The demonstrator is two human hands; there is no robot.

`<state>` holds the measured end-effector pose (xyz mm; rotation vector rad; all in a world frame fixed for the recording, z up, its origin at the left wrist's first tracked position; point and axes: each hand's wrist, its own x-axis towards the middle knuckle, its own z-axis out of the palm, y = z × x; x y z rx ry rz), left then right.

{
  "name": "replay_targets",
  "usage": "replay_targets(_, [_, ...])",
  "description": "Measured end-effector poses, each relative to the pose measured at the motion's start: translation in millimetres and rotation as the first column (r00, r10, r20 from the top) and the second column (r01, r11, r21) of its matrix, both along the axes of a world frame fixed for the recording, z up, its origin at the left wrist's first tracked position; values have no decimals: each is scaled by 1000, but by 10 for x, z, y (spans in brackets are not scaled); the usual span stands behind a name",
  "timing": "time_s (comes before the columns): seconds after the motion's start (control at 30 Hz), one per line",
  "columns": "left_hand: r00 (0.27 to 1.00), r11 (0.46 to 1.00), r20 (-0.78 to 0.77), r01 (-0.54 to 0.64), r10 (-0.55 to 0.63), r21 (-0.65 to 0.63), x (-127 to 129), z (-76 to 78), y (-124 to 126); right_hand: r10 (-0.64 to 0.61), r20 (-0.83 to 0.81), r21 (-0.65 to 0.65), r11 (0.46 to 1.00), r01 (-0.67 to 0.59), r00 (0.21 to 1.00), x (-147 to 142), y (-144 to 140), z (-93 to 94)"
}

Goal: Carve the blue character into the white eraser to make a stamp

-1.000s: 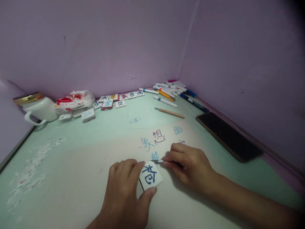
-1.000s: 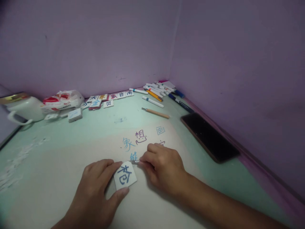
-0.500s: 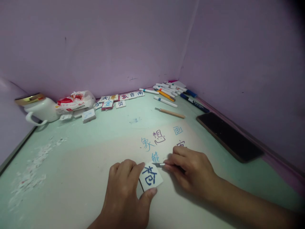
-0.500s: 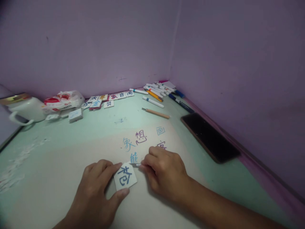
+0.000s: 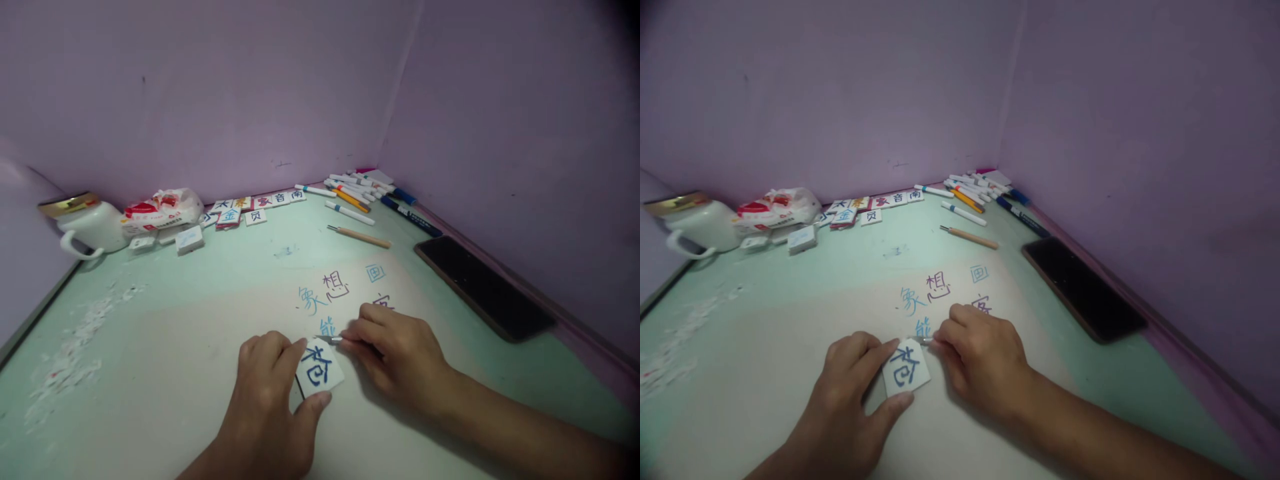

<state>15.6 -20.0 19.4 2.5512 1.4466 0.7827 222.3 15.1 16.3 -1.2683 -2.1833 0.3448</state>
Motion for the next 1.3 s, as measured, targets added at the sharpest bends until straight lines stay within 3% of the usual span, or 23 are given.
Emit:
replay_targets(0.43, [999, 999, 8, -35, 35, -10, 11, 4, -23, 52, -12, -19, 998, -52, 999, 39, -27, 46])
replay_targets(1.3, [999, 999, 15, -29, 29, -16, 8, -4, -30, 31, -26, -65, 997, -32, 999, 97, -125, 64])
